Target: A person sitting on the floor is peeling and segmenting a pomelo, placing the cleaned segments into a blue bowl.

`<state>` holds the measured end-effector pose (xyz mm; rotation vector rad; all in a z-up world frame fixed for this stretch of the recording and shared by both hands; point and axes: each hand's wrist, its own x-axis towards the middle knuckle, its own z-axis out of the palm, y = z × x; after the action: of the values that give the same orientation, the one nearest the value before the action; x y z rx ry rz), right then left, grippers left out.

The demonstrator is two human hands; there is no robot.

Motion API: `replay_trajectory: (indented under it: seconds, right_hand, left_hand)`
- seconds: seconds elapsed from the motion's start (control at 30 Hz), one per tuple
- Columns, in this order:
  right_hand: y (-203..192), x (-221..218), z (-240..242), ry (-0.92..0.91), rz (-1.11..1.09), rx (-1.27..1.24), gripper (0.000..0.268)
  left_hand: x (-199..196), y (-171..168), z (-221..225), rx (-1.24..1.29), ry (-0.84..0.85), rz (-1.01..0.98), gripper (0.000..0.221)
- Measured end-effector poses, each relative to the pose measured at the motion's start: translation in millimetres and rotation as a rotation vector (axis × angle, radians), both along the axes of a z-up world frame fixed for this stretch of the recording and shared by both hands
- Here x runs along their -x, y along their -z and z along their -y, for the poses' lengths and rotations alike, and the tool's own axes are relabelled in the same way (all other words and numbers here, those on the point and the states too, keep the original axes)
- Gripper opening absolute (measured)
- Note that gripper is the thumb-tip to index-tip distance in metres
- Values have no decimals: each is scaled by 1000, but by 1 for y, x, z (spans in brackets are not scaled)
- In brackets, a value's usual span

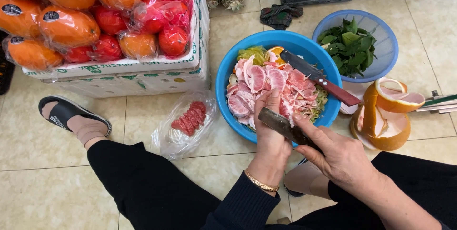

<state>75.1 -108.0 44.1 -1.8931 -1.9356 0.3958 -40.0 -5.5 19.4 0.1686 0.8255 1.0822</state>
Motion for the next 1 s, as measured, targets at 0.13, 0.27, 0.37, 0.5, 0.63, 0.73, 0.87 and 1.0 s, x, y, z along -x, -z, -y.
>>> replay_trajectory:
  seconds: [0.13,0.27,0.37,0.5,0.63,0.73,0.87,1.0]
  right_hand:
    - [-7,-8,-4,-16,-248,79,62]
    - [-6,-22,-3,207,-771,387,54]
    - [-15,-22,-4,376,-1238,489,53]
    - [-9,-37,-5,271,-1568,407,49]
    - [-40,-53,-26,83,-1523,227,74]
    - [-49,-59,-36,195,-1333,29,50]
    - [-34,-45,-46,523,-929,328,66]
    - [-9,-38,-20,88,-756,335,97]
  left_hand:
    - [0,8,-2,-44,4,-37,23]
    - [2,13,-5,-122,137,49,25]
    - [3,14,-8,-198,186,86,21]
    - [4,14,-13,-285,260,207,26]
    - [9,11,-14,-287,270,174,20]
    - [7,21,-15,-262,250,126,25]
    - [2,29,-17,-228,176,148,25]
    - [2,29,-24,-234,114,79,26]
